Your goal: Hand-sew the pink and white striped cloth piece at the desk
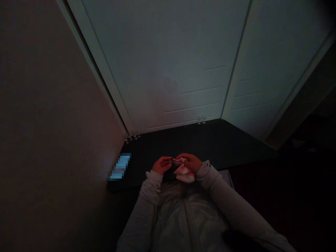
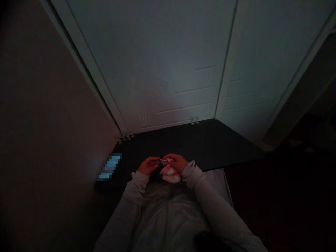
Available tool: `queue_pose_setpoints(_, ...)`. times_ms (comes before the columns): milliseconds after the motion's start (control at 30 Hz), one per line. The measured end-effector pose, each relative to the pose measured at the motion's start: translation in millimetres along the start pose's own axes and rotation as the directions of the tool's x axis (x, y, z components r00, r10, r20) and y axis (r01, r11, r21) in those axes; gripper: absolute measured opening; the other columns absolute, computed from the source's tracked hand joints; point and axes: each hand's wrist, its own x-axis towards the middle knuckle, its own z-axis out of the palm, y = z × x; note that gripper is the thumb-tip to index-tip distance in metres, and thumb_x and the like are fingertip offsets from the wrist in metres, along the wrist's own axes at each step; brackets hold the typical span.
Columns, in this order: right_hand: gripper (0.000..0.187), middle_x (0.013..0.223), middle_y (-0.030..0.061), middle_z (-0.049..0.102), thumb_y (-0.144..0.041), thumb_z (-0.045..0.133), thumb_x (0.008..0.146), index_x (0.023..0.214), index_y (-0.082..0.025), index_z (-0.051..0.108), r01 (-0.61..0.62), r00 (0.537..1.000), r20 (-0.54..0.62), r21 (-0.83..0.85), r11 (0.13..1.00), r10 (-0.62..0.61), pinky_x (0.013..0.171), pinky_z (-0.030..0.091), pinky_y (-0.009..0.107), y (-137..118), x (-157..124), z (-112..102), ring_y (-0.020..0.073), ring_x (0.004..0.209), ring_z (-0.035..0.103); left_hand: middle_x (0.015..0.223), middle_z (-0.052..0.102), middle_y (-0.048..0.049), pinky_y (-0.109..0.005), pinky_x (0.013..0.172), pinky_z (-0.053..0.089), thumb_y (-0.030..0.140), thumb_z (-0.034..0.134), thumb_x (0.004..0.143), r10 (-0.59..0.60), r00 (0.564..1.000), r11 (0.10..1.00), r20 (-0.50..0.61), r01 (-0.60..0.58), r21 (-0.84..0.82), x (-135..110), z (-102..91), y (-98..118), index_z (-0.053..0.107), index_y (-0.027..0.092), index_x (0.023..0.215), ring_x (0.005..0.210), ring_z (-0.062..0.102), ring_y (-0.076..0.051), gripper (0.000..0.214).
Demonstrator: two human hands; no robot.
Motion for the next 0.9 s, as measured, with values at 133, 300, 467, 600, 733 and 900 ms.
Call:
queue_pose_setpoints(133, 0.029, 0.083, 0.0031, 0.060, -0.011, 0.043, 0.060, 0.084, -0.015, 0.059, -0.001, 1.000, -0.002, 0.038, 0.999, 0.001, 0.074, 0.040, 0.028, -1, 0, 1, 0.0150, 0.079, 0.054, 0.095, 0.059, -0.0083, -0.036, 0.081, 0.039, 0.017, 0.071, 0.047, 0.004, 1.000, 1.000, -0.011, -0.004, -0.030, -2, 1.4, 4, 0.057, 0.013, 0.083, 0.083, 0.056, -0.018, 0.038)
queue_pose_setpoints(300, 0.028, 0.082, 0.0028, 0.061, -0.010, 0.044, 0.059, 0.082, -0.015, 0.059, -0.019, 0.998, -0.055, 0.025, 1.000, 0.021, 0.073, 0.040, 0.027, 3, 2, 1, 0.0149, 0.078, 0.054, 0.095, 0.058, -0.0085, -0.033, 0.075, 0.043, 0.021, 0.070, 0.048, -0.043, 0.995, 0.998, -0.093, 0.039, -0.042, -3, 7.9, 11, 0.055, 0.014, 0.090, 0.080, 0.057, -0.017, 0.045)
queue_pose_setpoints(467, 0.030, 0.080, 0.0020, 0.061, -0.008, 0.043, 0.057, 0.082, -0.016, 0.059, -0.017, 0.997, -0.078, 0.001, 1.000, 0.017, 0.073, 0.040, 0.027, 7, 2, 1, 0.0144, 0.077, 0.054, 0.068, 0.059, -0.0036, -0.025, 0.050, 0.045, 0.038, 0.064, 0.055, -0.164, 0.961, 0.986, -0.221, 0.158, -0.044, -1, 17.0, 15, 0.052, 0.012, 0.086, 0.055, 0.057, -0.012, 0.042)
queue_pose_setpoints(600, 0.028, 0.080, 0.0027, 0.061, -0.009, 0.043, 0.059, 0.081, -0.015, 0.058, -0.001, 0.997, -0.077, 0.024, 1.000, 0.003, 0.072, 0.041, 0.027, 6, 2, 1, 0.0146, 0.075, 0.055, 0.050, 0.053, 0.0011, -0.020, 0.035, 0.038, 0.046, 0.059, 0.057, -0.217, 0.953, 0.970, -0.213, 0.235, 0.065, -2, 22.2, 21, 0.051, 0.011, 0.074, 0.037, 0.049, -0.008, 0.040)
queue_pose_setpoints(733, 0.025, 0.080, 0.0027, 0.061, -0.012, 0.043, 0.062, 0.081, -0.015, 0.058, 0.015, 0.998, -0.062, 0.023, 1.000, -0.013, 0.072, 0.041, 0.027, 4, 1, 1, 0.0149, 0.077, 0.055, 0.048, 0.053, 0.0024, -0.020, 0.032, 0.036, 0.047, 0.060, 0.054, -0.227, 0.954, 0.963, -0.195, 0.250, 0.101, -3, 21.4, 21, 0.051, 0.012, 0.077, 0.034, 0.047, -0.008, 0.043)
queue_pose_setpoints(900, 0.025, 0.081, 0.0028, 0.061, -0.011, 0.044, 0.062, 0.082, -0.016, 0.058, -0.020, 0.997, -0.070, -0.008, 1.000, 0.019, 0.073, 0.041, 0.027, 4, 1, 0, 0.0152, 0.078, 0.054, 0.054, 0.057, 0.0002, -0.021, 0.038, 0.039, 0.043, 0.063, 0.053, -0.182, 0.969, 0.977, -0.165, 0.197, 0.081, -2, 16.2, 17, 0.054, 0.011, 0.083, 0.041, 0.050, -0.008, 0.045)
